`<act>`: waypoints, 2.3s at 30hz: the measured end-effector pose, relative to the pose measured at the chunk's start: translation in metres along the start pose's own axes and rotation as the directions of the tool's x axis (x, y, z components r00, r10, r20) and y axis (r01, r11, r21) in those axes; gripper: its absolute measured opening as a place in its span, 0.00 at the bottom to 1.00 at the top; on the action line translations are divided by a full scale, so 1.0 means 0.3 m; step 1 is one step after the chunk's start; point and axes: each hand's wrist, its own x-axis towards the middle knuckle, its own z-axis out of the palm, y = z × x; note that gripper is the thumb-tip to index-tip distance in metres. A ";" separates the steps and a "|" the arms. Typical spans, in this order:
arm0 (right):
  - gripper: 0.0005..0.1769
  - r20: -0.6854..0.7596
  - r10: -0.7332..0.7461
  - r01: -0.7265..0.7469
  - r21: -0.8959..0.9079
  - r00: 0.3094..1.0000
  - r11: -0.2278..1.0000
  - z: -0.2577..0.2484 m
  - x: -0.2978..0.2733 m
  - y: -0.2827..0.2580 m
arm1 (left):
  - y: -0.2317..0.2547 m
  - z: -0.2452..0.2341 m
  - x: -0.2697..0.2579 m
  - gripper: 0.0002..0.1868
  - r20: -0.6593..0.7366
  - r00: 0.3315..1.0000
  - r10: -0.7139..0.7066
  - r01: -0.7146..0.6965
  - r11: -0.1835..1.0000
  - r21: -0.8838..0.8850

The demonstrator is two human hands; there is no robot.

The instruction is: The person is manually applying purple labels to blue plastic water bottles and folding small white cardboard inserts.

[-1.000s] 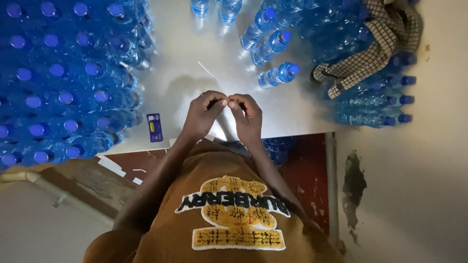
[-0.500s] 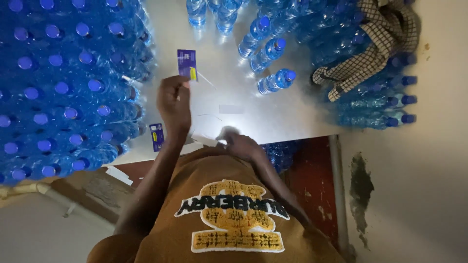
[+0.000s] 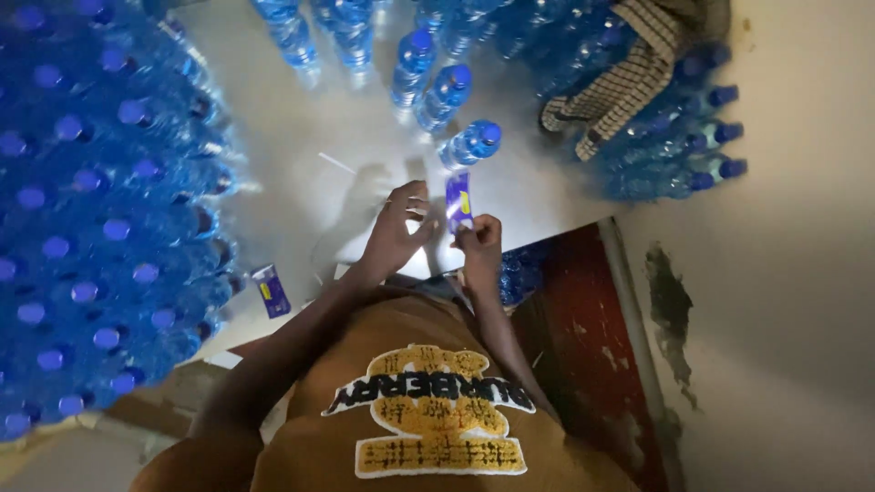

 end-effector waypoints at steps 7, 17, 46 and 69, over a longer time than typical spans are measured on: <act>0.04 -0.085 -0.143 0.106 -0.337 0.986 0.935 -0.221 -0.020 0.122 | -0.242 0.242 0.398 0.47 0.039 0.993 0.115 -0.121 0.916 0.383; 0.04 0.075 -0.122 0.139 -0.290 0.990 0.947 -0.095 -0.074 0.025 | -0.179 0.249 0.602 0.44 0.203 0.979 0.019 -0.139 0.790 0.597; 0.10 0.341 0.073 0.015 -0.249 0.937 0.968 0.264 0.086 0.247 | -0.193 -0.284 -0.078 0.24 -0.217 0.757 -0.616 0.600 0.788 -0.142; 0.21 0.264 0.051 -0.005 -0.171 0.963 0.985 0.333 0.039 0.089 | -0.185 -0.259 -0.088 0.24 -0.162 0.698 -0.697 0.643 0.710 -0.287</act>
